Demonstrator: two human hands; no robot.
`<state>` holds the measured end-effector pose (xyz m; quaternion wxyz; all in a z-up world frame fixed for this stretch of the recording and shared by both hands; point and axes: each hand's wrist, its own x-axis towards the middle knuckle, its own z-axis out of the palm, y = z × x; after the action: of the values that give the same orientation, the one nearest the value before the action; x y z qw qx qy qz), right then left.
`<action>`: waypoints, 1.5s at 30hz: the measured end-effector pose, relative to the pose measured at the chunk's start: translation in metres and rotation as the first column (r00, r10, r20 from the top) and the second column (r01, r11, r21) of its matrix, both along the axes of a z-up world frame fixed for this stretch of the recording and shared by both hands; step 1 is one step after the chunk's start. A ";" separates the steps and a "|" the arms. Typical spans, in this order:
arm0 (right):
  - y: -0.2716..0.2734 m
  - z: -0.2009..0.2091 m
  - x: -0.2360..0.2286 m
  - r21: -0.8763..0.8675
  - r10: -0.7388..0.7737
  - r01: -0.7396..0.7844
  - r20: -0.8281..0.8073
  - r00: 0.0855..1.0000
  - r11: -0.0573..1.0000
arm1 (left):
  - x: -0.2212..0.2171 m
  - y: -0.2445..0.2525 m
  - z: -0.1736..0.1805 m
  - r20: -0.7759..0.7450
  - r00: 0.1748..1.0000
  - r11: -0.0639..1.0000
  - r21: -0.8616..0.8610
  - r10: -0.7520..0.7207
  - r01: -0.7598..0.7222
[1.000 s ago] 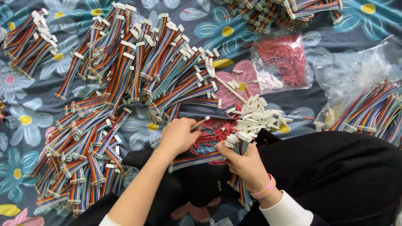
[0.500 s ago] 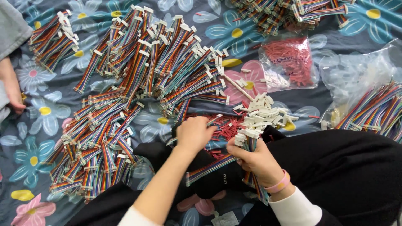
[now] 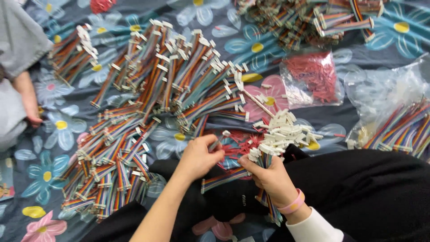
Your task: A person is organizing and bundling multi-colored ribbon cables with white connectors.
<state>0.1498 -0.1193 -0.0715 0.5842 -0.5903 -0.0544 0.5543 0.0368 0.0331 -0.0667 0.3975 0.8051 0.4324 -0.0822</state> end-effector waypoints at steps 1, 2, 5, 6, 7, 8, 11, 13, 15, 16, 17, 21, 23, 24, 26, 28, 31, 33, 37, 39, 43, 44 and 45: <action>0.001 0.002 -0.002 0.015 0.005 -0.005 0.006 1.000 1.000 | -0.001 -0.003 0.011 0.006 1.000 1.000 0.015 0.005 -0.005; 0.001 0.003 -0.006 0.022 0.001 -0.002 0.040 0.999 1.000 | -0.004 -0.009 0.021 0.069 0.997 0.996 -0.081 0.031 -0.025; 0.000 0.005 -0.013 0.057 0.009 -0.012 0.065 0.998 0.998 | -0.013 -0.024 0.048 0.147 0.988 0.985 -0.173 0.041 -0.016; -0.001 0.005 -0.014 0.080 0.008 -0.013 0.053 0.999 0.997 | -0.014 -0.029 0.057 0.159 0.987 0.985 -0.172 0.009 0.019; -0.004 0.005 -0.014 0.086 0.021 -0.027 0.060 0.998 0.996 | -0.018 -0.033 0.054 0.166 0.986 0.986 -0.166 0.021 0.006; -0.005 0.006 -0.014 0.077 0.062 -0.068 0.075 0.995 0.995 | -0.023 -0.035 0.052 0.239 0.970 0.997 -0.042 -0.047 0.058; -0.008 -0.012 -0.019 0.095 0.052 -0.054 0.024 0.998 0.994 | -0.032 -0.048 0.049 0.305 0.929 0.955 0.265 -0.211 0.130; -0.010 -0.025 -0.022 0.106 -0.009 0.014 -0.043 0.999 0.994 | -0.036 -0.059 0.049 0.292 0.905 0.890 0.425 -0.309 0.166; -0.014 -0.031 -0.019 0.115 -0.051 0.064 -0.112 0.992 0.991 | -0.038 -0.070 0.050 0.309 0.871 0.841 0.507 -0.383 0.190; -0.013 -0.022 -0.018 0.106 -0.058 0.070 -0.110 0.992 0.992 | -0.041 -0.066 0.050 0.313 0.868 0.844 0.500 -0.385 0.194; -0.012 -0.013 -0.016 0.109 -0.023 0.031 -0.079 0.997 0.994 | -0.043 -0.062 0.049 0.409 0.852 0.919 0.348 -0.328 0.187; -0.015 -0.007 -0.018 0.172 0.057 -0.038 -0.110 0.992 0.984 | -0.045 -0.055 0.063 0.484 0.866 0.988 -0.019 -0.125 0.153; -0.014 -0.002 -0.017 0.169 0.068 -0.046 -0.125 0.990 0.985 | -0.044 -0.054 0.063 0.503 0.854 0.987 -0.010 -0.132 0.159; -0.013 0.000 -0.015 0.174 0.087 -0.063 -0.135 0.987 0.983 | -0.043 -0.053 0.062 0.525 0.840 0.988 0.007 -0.137 0.157; -0.013 -0.002 -0.014 0.166 0.099 -0.073 -0.149 0.984 0.983 | -0.042 -0.050 0.058 0.515 0.840 0.985 0.051 -0.169 0.167; -0.012 -0.001 -0.014 0.160 0.115 -0.088 -0.166 0.979 0.983 | -0.043 -0.045 0.061 0.502 0.842 0.981 0.095 -0.196 0.172; -0.008 0.006 -0.014 0.096 0.097 -0.091 -0.056 0.994 0.991 | -0.043 -0.040 0.069 0.377 0.893 0.967 0.152 -0.248 0.204; -0.004 0.012 -0.015 0.277 0.123 -0.138 0.070 0.990 0.951 | -0.043 -0.042 0.068 0.149 0.959 0.954 0.221 -0.240 0.204; -0.007 0.000 -0.017 0.276 0.022 0.000 -0.076 0.997 0.961 | -0.041 -0.050 0.061 0.270 0.927 0.960 0.170 -0.261 0.221; -0.013 0.007 -0.007 0.203 0.151 -0.105 -0.227 0.962 0.974 | -0.039 -0.051 0.068 0.389 0.900 0.977 0.159 -0.197 0.145; -0.013 0.009 -0.009 0.255 0.240 -0.192 -0.170 0.956 0.948 | -0.043 -0.053 0.069 0.384 0.879 0.939 0.296 -0.282 0.172; -0.013 0.010 -0.010 0.227 0.218 -0.185 -0.132 0.967 0.956 | -0.043 -0.053 0.068 0.390 0.874 0.937 0.300 -0.290 0.177; -0.012 0.011 -0.010 0.199 0.197 -0.176 -0.093 0.976 0.964 | -0.043 -0.053 0.067 0.396 0.869 0.935 0.304 -0.298 0.183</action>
<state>0.1394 -0.1314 -0.0603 0.5848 -0.4923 -0.1294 0.6315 -0.0064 -0.0198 0.0003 0.3629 0.8953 0.2350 0.1073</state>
